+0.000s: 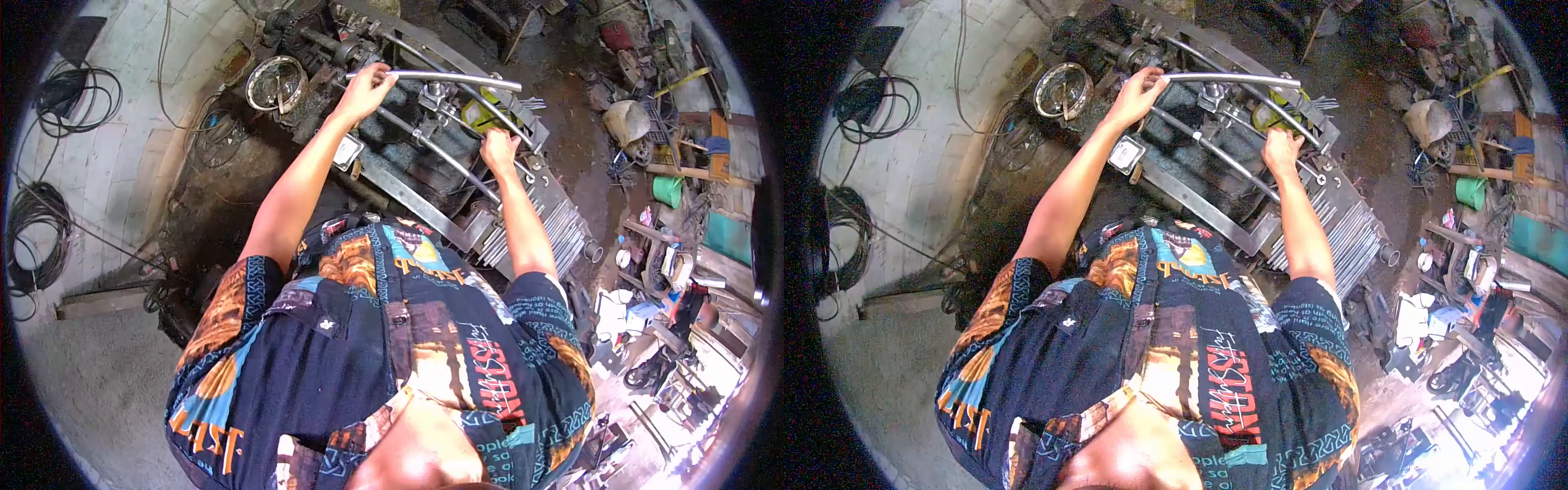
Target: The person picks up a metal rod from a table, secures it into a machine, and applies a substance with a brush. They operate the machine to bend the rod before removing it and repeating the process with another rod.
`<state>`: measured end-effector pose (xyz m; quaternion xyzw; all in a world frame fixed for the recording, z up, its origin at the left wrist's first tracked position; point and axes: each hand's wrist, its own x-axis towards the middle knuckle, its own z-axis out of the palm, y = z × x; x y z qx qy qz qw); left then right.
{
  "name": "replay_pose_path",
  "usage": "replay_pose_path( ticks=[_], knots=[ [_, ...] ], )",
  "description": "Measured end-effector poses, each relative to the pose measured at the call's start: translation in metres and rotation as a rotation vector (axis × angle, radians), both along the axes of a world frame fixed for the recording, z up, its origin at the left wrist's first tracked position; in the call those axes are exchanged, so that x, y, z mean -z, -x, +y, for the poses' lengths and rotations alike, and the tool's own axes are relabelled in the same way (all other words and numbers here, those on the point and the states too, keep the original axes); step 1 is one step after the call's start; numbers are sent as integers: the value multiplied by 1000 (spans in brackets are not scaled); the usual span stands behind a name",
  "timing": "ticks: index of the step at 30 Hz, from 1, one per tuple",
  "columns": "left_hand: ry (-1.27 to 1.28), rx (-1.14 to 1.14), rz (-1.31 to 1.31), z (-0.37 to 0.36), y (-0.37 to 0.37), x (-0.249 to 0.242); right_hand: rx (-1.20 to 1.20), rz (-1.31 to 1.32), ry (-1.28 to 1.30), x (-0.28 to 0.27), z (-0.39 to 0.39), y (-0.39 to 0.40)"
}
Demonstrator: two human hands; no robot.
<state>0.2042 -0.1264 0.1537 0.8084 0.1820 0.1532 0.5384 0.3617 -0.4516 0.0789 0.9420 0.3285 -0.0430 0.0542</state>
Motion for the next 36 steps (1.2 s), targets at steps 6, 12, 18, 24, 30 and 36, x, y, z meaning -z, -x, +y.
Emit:
replay_pose_path(
  ticks=[6,12,18,24,30,36],
  knots=[
    [-22,99,30,13,-20,27,100,33,86,-35,-54,3],
    [30,77,108,31,-13,54,174,67,-144,-76,-46,77],
    [-45,311,-54,48,-43,46,371,132,-197,-76,8,148],
    [-116,510,11,49,-69,27,475,105,-230,-53,35,199],
    [131,462,-52,63,-53,28,534,108,-235,-30,80,222],
    [319,333,-64,92,8,66,638,184,-296,-23,131,210]
  ],
)
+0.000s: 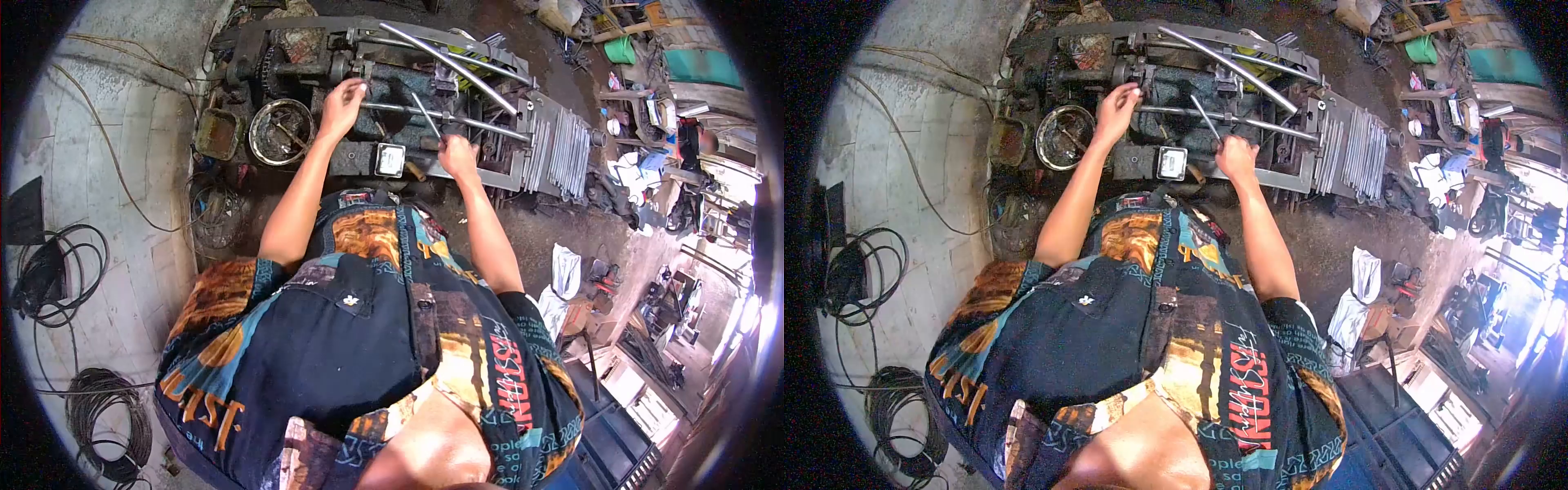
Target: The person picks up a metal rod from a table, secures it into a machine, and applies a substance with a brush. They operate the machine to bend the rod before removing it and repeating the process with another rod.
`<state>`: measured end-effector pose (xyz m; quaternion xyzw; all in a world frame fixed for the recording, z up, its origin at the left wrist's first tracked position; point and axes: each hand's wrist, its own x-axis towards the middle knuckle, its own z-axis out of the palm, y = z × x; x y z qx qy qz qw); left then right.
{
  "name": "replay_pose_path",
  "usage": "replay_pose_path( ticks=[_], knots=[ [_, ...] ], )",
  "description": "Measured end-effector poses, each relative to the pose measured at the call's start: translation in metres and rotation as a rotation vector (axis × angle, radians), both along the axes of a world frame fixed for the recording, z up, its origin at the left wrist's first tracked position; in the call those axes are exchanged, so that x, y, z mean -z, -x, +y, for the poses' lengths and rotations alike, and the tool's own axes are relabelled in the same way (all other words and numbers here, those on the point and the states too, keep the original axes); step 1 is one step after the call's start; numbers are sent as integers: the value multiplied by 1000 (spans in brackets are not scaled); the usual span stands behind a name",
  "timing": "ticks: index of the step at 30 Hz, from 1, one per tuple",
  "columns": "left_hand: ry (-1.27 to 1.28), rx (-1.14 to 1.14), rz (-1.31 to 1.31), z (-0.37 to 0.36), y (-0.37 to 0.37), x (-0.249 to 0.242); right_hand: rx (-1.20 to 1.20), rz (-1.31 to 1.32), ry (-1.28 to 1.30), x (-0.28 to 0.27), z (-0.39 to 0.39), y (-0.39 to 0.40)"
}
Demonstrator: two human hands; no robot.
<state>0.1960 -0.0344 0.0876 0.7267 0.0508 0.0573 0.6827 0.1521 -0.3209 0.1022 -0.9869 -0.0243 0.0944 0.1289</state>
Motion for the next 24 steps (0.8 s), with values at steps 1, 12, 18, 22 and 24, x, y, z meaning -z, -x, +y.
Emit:
replay_pose_path(
  ticks=[1,12,18,22,24],
  knots=[
    [16,-40,25,7,10,7,-1,3,0,1,7,-5],
    [2,-236,122,60,61,12,-42,-142,168,5,61,-51],
    [-29,-236,113,59,64,26,-69,220,298,-15,65,-66],
    [-18,-176,94,54,58,25,-67,77,262,-23,59,-79],
    [-37,-149,133,51,54,18,-41,48,238,-32,63,-78]
  ],
)
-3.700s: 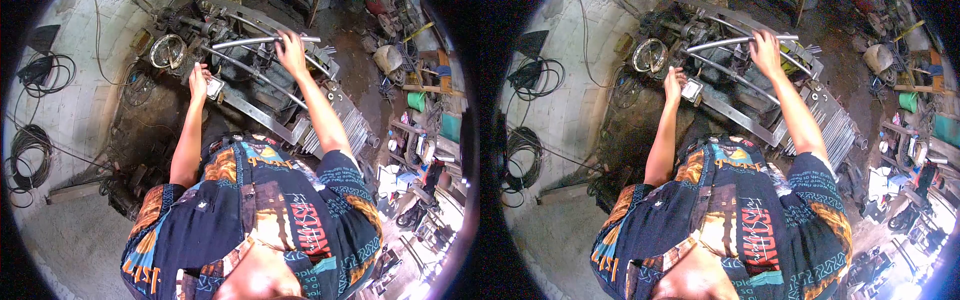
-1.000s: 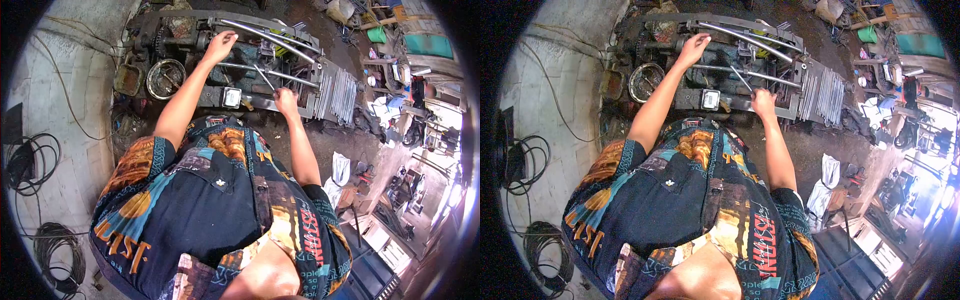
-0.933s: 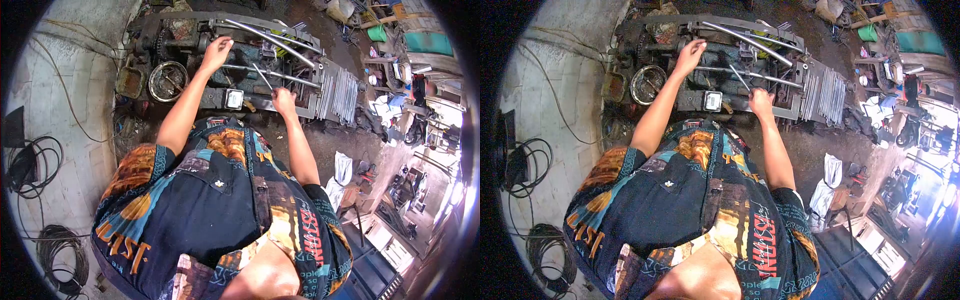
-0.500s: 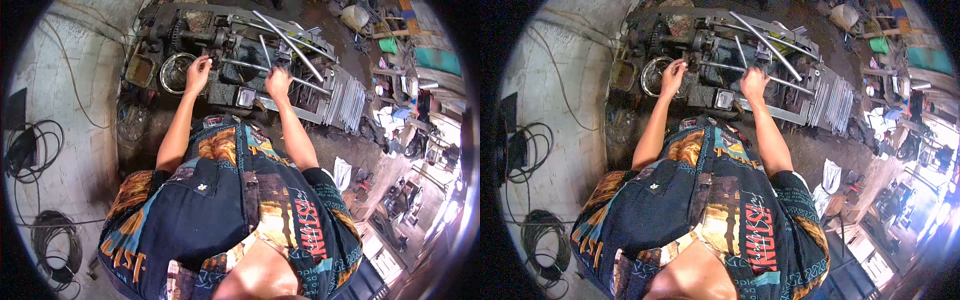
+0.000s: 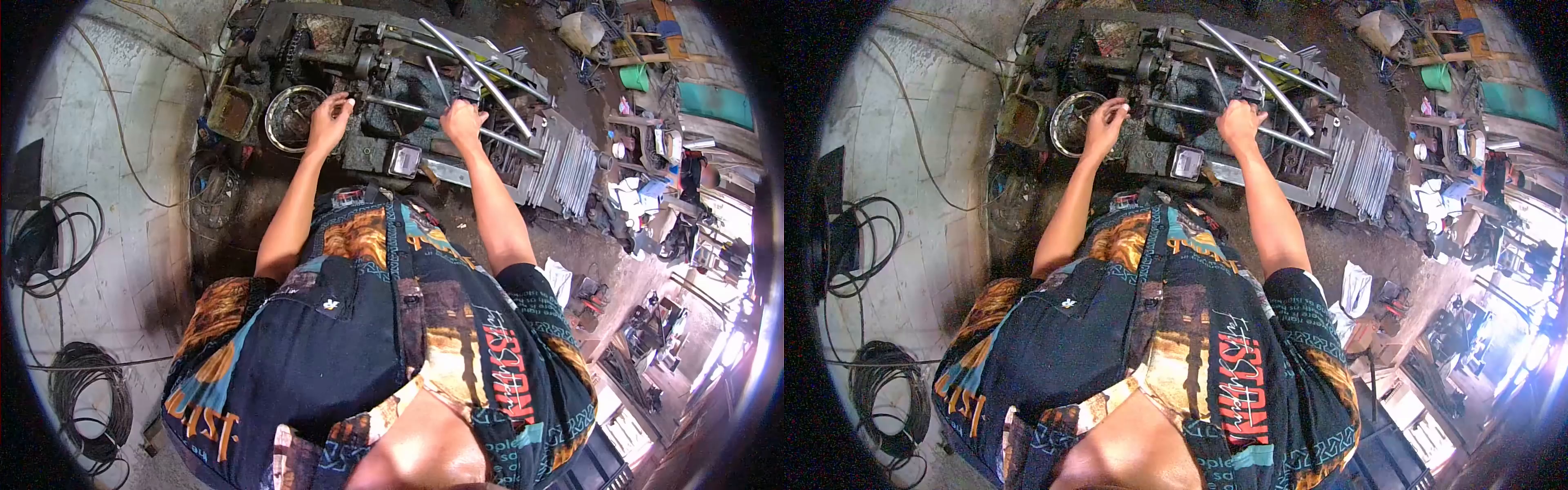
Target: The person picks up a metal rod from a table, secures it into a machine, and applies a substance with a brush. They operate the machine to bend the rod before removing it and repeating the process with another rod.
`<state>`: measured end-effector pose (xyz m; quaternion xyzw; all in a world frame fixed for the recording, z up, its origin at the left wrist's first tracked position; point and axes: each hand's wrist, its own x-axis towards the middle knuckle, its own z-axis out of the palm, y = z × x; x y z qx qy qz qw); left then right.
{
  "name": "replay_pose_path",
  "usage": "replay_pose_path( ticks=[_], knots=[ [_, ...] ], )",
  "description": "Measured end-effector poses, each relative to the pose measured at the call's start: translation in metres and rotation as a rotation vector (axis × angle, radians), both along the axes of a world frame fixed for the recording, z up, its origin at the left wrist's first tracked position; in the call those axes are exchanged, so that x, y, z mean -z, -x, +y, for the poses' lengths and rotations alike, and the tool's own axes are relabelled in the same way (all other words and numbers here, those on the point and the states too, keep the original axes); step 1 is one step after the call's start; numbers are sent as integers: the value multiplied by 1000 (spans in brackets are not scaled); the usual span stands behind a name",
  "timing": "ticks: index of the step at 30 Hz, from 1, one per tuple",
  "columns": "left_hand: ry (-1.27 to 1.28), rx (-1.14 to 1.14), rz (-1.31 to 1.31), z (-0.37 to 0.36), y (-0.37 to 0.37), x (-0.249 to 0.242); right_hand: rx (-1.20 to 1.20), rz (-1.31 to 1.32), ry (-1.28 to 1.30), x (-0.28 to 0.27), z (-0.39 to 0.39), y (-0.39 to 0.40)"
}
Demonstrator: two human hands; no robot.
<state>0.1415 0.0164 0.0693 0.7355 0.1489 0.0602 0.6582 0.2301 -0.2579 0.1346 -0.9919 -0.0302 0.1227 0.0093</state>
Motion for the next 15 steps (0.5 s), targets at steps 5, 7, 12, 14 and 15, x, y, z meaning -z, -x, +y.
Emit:
replay_pose_path(
  ticks=[5,7,12,14,15],
  knots=[
    [-8,22,24,-12,0,-17,6,153,104,54,-12,14],
    [-20,28,25,-9,-2,-21,-18,135,101,48,-6,20],
    [24,1,-18,-3,2,-6,-13,138,-253,7,2,-11],
    [43,-28,10,0,3,-11,-83,-17,-492,-12,10,-27],
    [41,-29,7,-1,4,-11,-130,-109,-617,-25,12,-34]
  ],
)
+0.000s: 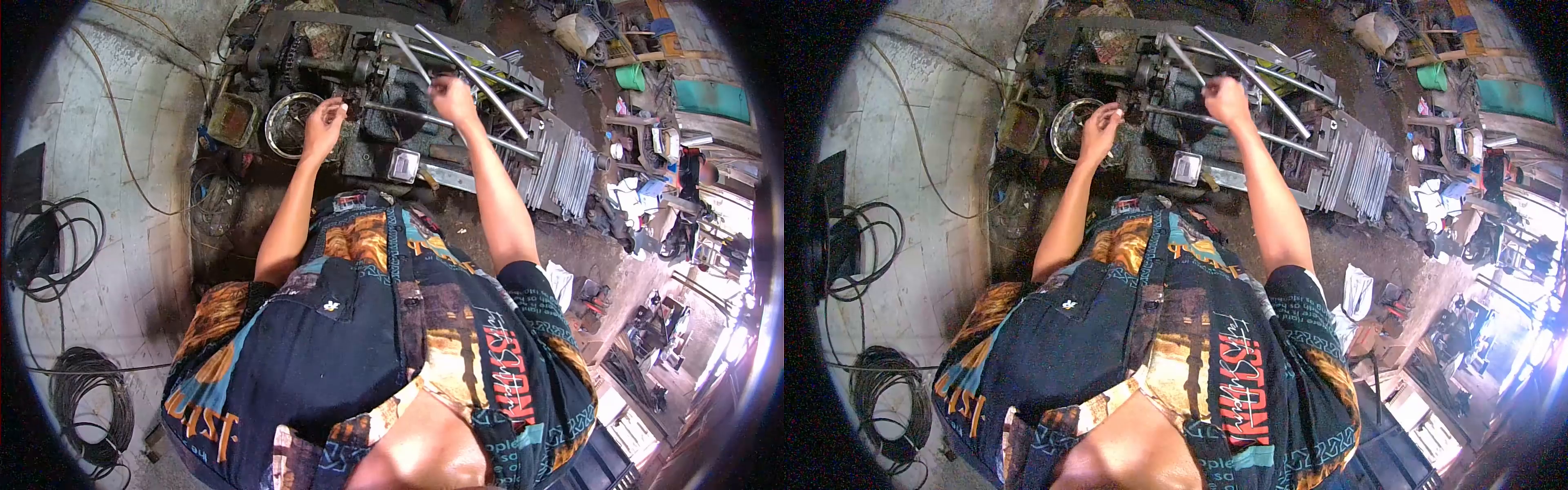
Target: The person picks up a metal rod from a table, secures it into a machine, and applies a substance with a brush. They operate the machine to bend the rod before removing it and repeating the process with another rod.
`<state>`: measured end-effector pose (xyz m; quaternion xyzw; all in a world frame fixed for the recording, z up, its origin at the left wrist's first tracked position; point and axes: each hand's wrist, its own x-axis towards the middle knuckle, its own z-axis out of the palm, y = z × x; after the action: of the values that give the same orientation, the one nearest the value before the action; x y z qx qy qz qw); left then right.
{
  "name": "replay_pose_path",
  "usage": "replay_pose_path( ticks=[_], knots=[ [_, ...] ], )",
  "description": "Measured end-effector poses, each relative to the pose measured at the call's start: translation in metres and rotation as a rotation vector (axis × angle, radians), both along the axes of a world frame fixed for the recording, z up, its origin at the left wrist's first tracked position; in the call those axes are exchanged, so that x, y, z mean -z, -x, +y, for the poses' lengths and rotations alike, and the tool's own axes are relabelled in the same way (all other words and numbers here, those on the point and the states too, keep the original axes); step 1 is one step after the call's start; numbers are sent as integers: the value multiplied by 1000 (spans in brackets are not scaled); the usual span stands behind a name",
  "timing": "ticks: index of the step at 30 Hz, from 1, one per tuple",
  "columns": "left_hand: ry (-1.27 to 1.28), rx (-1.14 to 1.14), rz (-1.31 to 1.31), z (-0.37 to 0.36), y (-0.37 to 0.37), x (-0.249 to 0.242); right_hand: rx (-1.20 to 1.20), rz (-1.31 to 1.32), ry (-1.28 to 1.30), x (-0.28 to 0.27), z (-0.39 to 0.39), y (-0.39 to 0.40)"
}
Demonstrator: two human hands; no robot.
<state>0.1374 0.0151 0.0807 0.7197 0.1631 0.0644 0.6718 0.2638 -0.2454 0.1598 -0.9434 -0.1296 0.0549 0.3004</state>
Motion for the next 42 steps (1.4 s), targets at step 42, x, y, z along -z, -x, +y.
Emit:
replay_pose_path(
  ticks=[42],
  knots=[
    [476,-48,-697,-22,-37,-187,460,169,-1844,-127,1,72]
  ],
)
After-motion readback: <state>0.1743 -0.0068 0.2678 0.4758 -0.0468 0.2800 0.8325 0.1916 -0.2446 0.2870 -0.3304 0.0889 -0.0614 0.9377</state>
